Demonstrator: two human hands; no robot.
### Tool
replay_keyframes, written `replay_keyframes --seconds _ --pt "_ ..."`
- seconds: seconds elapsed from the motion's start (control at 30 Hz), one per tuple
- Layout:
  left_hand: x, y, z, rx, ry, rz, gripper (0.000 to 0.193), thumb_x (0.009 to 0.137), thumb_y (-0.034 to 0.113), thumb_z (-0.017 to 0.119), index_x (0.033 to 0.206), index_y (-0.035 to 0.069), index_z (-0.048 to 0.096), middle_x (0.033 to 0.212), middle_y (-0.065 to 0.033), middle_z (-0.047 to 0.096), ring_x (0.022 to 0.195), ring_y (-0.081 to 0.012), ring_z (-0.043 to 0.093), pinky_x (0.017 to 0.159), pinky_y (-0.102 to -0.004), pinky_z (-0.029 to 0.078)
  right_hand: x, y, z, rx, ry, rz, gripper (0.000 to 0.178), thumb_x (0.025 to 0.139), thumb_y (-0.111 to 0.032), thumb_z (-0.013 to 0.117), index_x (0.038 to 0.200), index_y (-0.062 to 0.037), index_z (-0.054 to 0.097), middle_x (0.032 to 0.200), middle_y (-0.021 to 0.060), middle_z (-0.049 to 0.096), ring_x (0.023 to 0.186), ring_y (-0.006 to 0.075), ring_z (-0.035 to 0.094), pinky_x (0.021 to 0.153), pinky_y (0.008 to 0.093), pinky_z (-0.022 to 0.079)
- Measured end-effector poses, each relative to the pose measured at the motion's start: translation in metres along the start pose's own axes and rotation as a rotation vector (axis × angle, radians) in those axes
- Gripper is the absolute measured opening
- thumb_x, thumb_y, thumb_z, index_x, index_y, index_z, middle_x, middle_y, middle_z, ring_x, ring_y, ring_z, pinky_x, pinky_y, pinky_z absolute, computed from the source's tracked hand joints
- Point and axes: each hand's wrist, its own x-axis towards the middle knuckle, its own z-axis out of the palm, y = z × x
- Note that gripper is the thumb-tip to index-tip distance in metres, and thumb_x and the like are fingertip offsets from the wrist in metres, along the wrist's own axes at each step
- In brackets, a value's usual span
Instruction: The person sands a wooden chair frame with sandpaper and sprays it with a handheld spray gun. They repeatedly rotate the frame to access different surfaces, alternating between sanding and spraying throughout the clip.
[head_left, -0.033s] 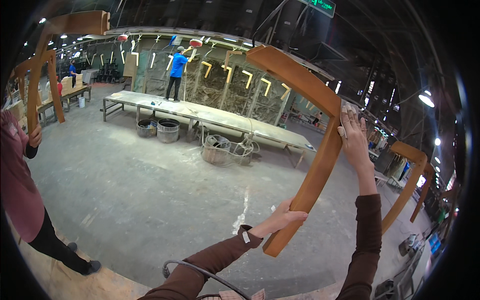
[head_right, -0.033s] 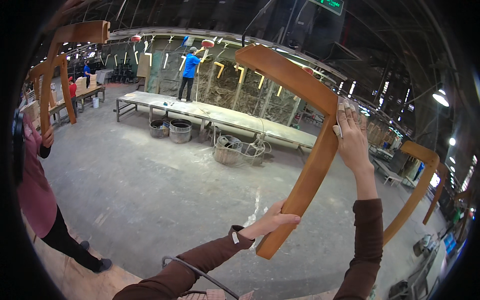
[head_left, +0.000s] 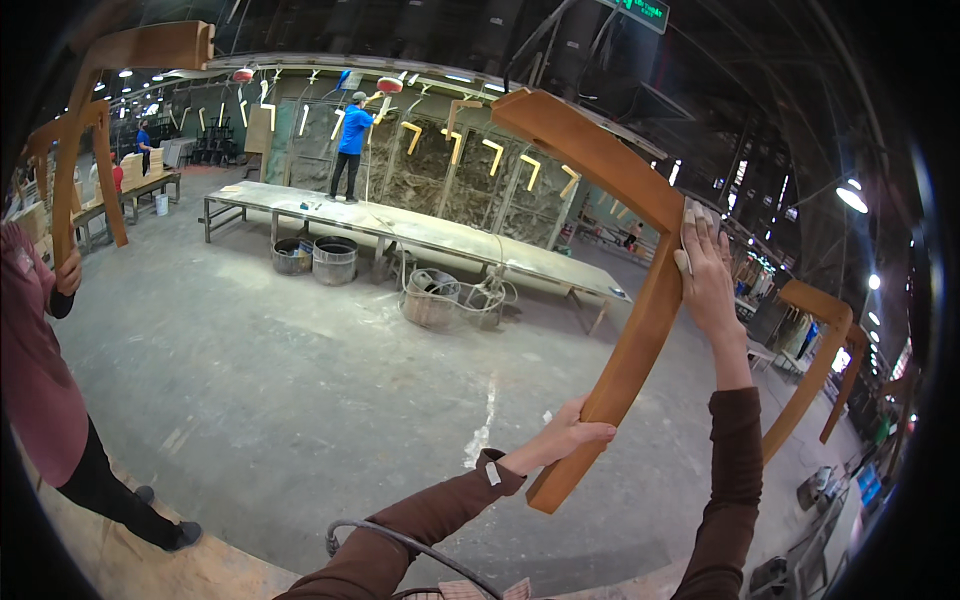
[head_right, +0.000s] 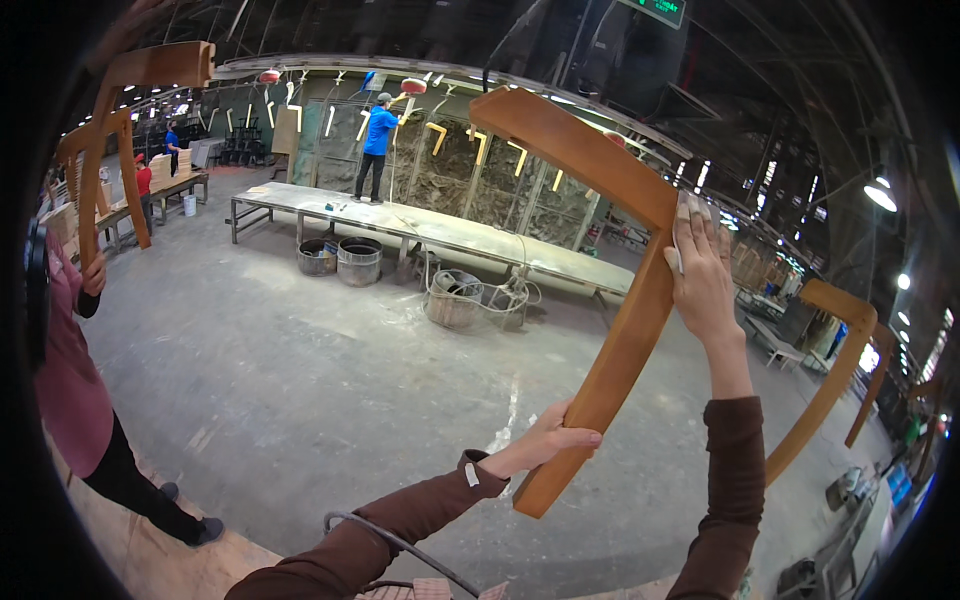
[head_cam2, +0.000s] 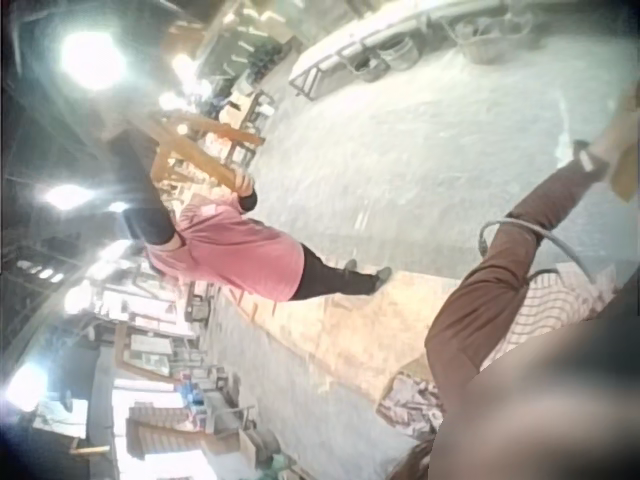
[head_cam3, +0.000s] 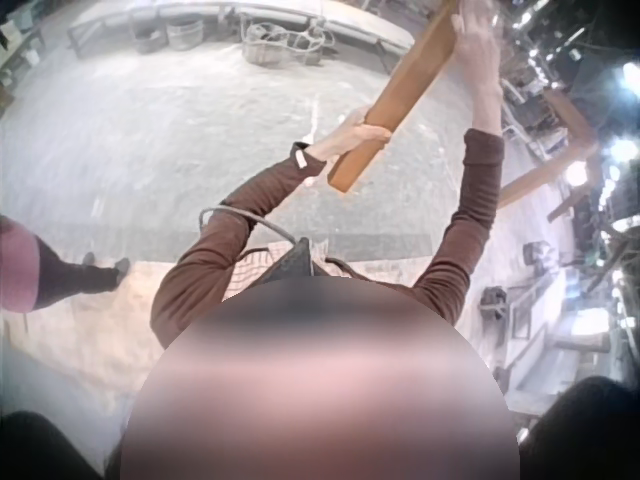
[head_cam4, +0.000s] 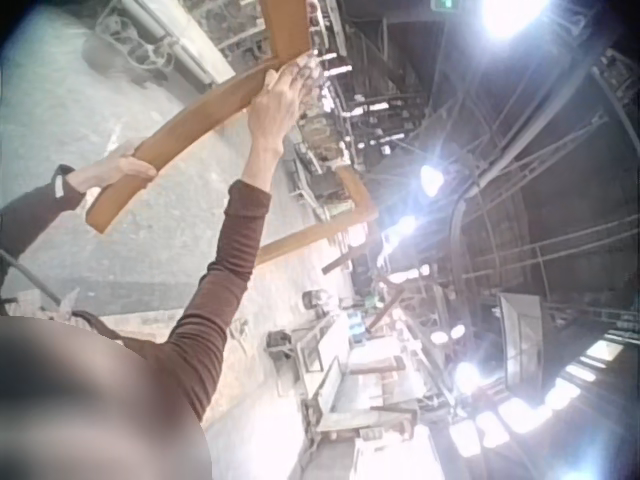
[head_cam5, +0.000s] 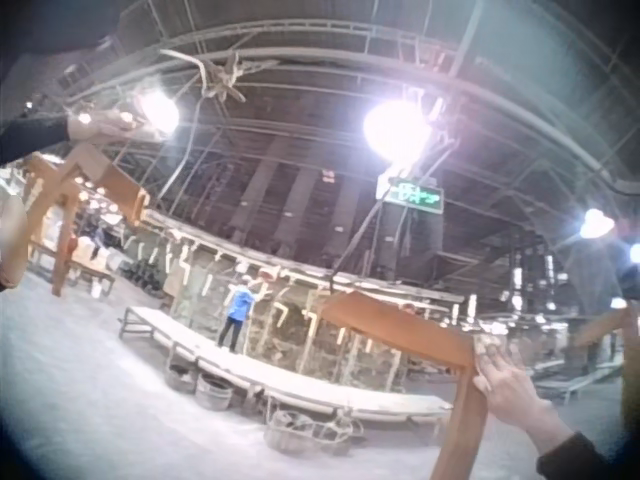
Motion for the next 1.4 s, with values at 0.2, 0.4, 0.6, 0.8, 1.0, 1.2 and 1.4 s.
replay_keyframes --seconds 0.2,0.4,0.6,0.8,1.0,1.2,1.4 --pt "0.003 -0.018 0.007 0.035 0.007 -0.036 0.037 0.082 0.017 0.067 0.110 0.000 0.051 0.089 -0.0046 0.058 0.077 -0.0118 0.059 0.069 -0.0280 0.049 0.099 -0.098 0.025 0.110 0.084 -0.214 0.052 0.096 -0.023 0.041 0.144 -0.0074 0.030 0.149 0.0154 0.029 0.141 0.0280 0.020 0.116 0.0418 0.014" --pt "0.008 -0.017 0.008 -0.056 0.016 0.095 0.043 0.081 0.016 0.068 0.117 0.000 0.050 0.094 -0.0036 0.058 0.081 -0.0116 0.059 0.070 -0.0281 0.049 0.170 -0.161 0.041 0.002 0.094 -0.367 0.053 0.098 -0.030 0.039 0.145 -0.0088 0.026 0.150 0.0101 0.029 0.141 0.0240 0.021 0.116 0.0456 0.013" --pt "0.006 -0.006 0.004 -0.003 -0.004 0.006 0.043 0.081 0.021 0.068 0.115 -0.001 0.050 0.090 -0.0053 0.058 0.076 -0.0128 0.060 0.069 -0.0280 0.050 0.090 -0.047 0.017 -0.027 -0.032 -0.108 0.056 0.096 -0.025 0.041 0.147 -0.0109 0.023 0.152 0.0097 0.024 0.142 0.0242 0.018 0.116 0.0439 0.014" --pt "0.010 -0.009 0.002 0.029 0.010 -0.020 0.046 0.081 0.022 0.069 0.116 -0.001 0.048 0.089 -0.0058 0.058 0.076 -0.0134 0.060 0.069 -0.0289 0.051 -0.053 0.014 -0.013 0.049 -0.194 0.070 0.053 0.099 -0.026 0.036 0.147 -0.0093 0.023 0.152 0.0103 0.024 0.142 0.0275 0.016 0.115 0.0435 0.011" --pt "0.012 -0.007 0.005 -0.032 -0.071 0.001 0.041 0.085 0.025 0.067 0.114 0.002 0.048 0.086 -0.0036 0.057 0.074 -0.0121 0.059 0.066 -0.0280 0.050 -0.035 0.017 -0.032 0.139 0.105 0.109 0.054 0.097 -0.022 0.038 0.147 -0.0086 0.022 0.153 0.0130 0.021 0.143 0.0281 0.014 0.114 0.0475 0.008" --pt "0.011 -0.023 0.000 -0.088 -0.030 -0.034 0.062 0.092 0.059 0.041 0.113 0.002 0.050 0.090 -0.0041 0.058 0.077 -0.0123 0.058 0.070 -0.0284 0.049 -0.084 -0.053 0.012 0.143 0.081 0.164 0.059 0.093 -0.021 0.042 0.144 0.0008 0.025 0.152 0.0183 0.021 0.142 0.0340 0.014 0.112 0.0541 0.004" --pt "0.020 -0.027 -0.013 -0.104 0.123 -0.020 0.071 0.096 0.061 0.026 0.117 -0.001 0.054 0.107 -0.0049 0.060 0.098 -0.0102 0.052 0.087 -0.0275 0.042 -0.196 -0.174 -0.001 0.297 -0.080 0.298 0.060 0.089 -0.023 0.045 0.140 0.0057 0.029 0.149 0.0231 0.024 0.141 0.0388 0.016 0.110 0.0568 -0.002"
